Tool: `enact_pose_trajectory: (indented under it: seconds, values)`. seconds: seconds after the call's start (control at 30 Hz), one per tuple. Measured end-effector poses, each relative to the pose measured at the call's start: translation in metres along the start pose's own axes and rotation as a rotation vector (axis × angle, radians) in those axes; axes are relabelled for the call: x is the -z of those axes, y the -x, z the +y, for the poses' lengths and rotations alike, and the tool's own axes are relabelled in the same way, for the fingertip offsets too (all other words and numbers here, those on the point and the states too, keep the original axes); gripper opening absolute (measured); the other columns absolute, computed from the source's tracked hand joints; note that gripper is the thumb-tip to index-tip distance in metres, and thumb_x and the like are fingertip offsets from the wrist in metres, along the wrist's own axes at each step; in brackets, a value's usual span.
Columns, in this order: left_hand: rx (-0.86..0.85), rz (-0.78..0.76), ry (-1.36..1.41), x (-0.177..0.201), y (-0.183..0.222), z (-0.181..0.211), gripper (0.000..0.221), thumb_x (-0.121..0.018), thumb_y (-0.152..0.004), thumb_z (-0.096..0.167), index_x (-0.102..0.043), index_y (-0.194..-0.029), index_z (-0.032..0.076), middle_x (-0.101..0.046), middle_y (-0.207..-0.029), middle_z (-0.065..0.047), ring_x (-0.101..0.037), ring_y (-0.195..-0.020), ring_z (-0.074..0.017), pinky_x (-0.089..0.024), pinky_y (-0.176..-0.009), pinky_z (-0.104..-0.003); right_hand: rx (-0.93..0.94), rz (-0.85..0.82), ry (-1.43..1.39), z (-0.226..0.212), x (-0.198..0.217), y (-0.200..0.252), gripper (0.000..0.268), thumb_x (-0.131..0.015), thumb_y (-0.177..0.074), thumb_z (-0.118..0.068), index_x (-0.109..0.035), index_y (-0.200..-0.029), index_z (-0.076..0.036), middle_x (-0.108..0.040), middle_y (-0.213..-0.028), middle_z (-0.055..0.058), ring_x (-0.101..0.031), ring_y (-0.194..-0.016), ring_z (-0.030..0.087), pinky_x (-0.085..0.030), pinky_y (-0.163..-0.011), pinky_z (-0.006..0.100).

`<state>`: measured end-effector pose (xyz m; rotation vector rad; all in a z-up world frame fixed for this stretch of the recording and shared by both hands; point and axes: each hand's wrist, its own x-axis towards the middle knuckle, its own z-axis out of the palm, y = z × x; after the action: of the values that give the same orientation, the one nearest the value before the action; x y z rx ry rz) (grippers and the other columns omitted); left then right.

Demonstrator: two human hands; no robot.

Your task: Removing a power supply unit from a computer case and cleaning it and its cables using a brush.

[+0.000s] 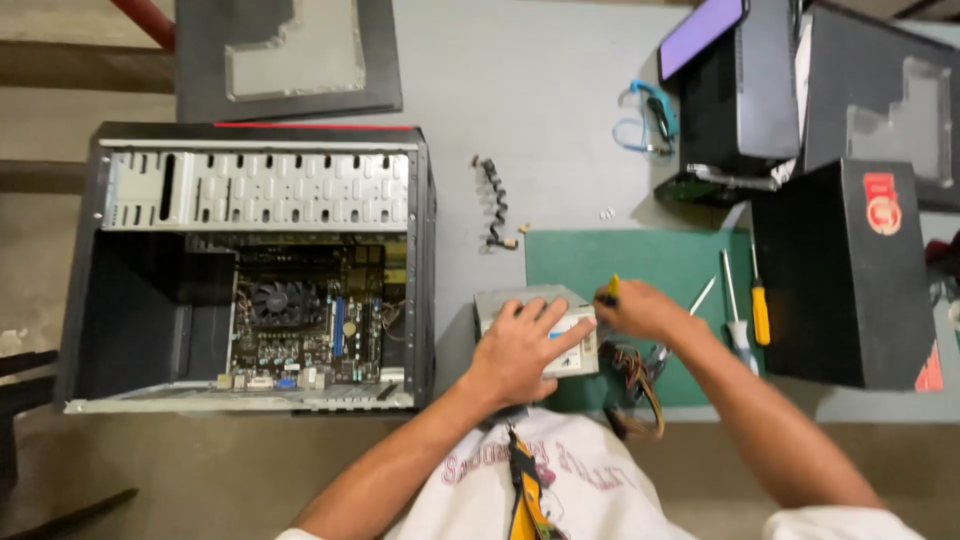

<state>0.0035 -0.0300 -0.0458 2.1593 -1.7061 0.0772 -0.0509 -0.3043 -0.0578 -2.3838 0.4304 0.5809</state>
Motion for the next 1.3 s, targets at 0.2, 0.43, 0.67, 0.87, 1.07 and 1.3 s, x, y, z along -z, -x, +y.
enact_pose_trajectory:
  seconds: [0.2,0.43,0.67,0.87,1.07,1.3]
  values:
    - [-0.036,0.066,-0.038,0.002,-0.001,-0.001,0.121,-0.098,-0.049,0.048,-0.053,-0.159,0.029,-0.057,-0.140,-0.016,-0.062,-0.120,-0.0370,-0.048,-0.095,-0.052,-0.014,0.069,-0.160,-0.003,0.011,0.010,0.025,-0.068,-0.099,-0.042,-0.084,-0.108,-0.024,-0.085,-0.085,0.006,-0.083,-0.090,0.026,-0.063,-0.087,0.040]
    - [-0.041,0.044,-0.026,0.001,0.003,0.002,0.120,-0.098,-0.049,0.049,-0.054,-0.159,0.029,-0.055,-0.144,-0.015,-0.061,-0.125,-0.0372,-0.049,-0.097,-0.052,-0.026,0.020,-0.009,-0.022,0.014,0.025,0.032,-0.067,-0.098,-0.040,-0.081,-0.109,-0.013,-0.083,-0.097,0.020,-0.078,-0.099,0.045,-0.059,-0.088,0.056]
    - [-0.059,0.074,-0.078,0.007,0.000,0.002,0.113,-0.096,-0.052,0.047,-0.056,-0.156,0.030,-0.057,-0.144,-0.015,-0.062,-0.127,-0.0361,-0.049,-0.097,-0.052,-0.116,0.124,-0.209,-0.014,0.014,0.017,0.028,-0.066,-0.097,-0.048,-0.082,-0.103,-0.025,-0.083,-0.084,0.007,-0.080,-0.095,0.030,-0.062,-0.091,0.045]
    - [-0.071,0.040,0.004,0.011,0.004,0.007,0.116,-0.102,-0.051,0.044,-0.056,-0.157,0.031,-0.060,-0.145,-0.015,-0.062,-0.129,-0.0363,-0.050,-0.099,-0.051,-0.102,0.095,0.123,0.014,-0.018,0.029,0.038,-0.062,-0.102,-0.051,-0.081,-0.113,-0.021,-0.086,-0.095,0.009,-0.077,-0.106,0.043,-0.061,-0.093,0.057]
    - [-0.038,-0.035,-0.166,-0.004,0.009,0.013,0.116,-0.097,-0.058,0.061,-0.050,-0.162,0.038,-0.061,-0.158,-0.008,-0.064,-0.128,-0.0293,-0.050,-0.097,-0.049,-0.114,-0.065,0.368,0.028,-0.025,0.028,0.037,-0.056,-0.101,-0.047,-0.079,-0.096,-0.019,-0.083,-0.098,0.014,-0.074,-0.095,0.042,-0.053,-0.080,0.052]
    - [-0.023,0.014,-0.245,-0.013,0.007,0.014,0.106,-0.090,-0.067,0.062,-0.047,-0.161,0.039,-0.062,-0.158,-0.008,-0.068,-0.128,-0.0248,-0.057,-0.098,-0.043,0.054,0.195,0.060,0.037,-0.045,0.029,0.026,-0.062,-0.095,-0.037,-0.077,-0.104,-0.017,-0.080,-0.088,0.010,-0.069,-0.084,0.023,-0.053,-0.080,0.045]
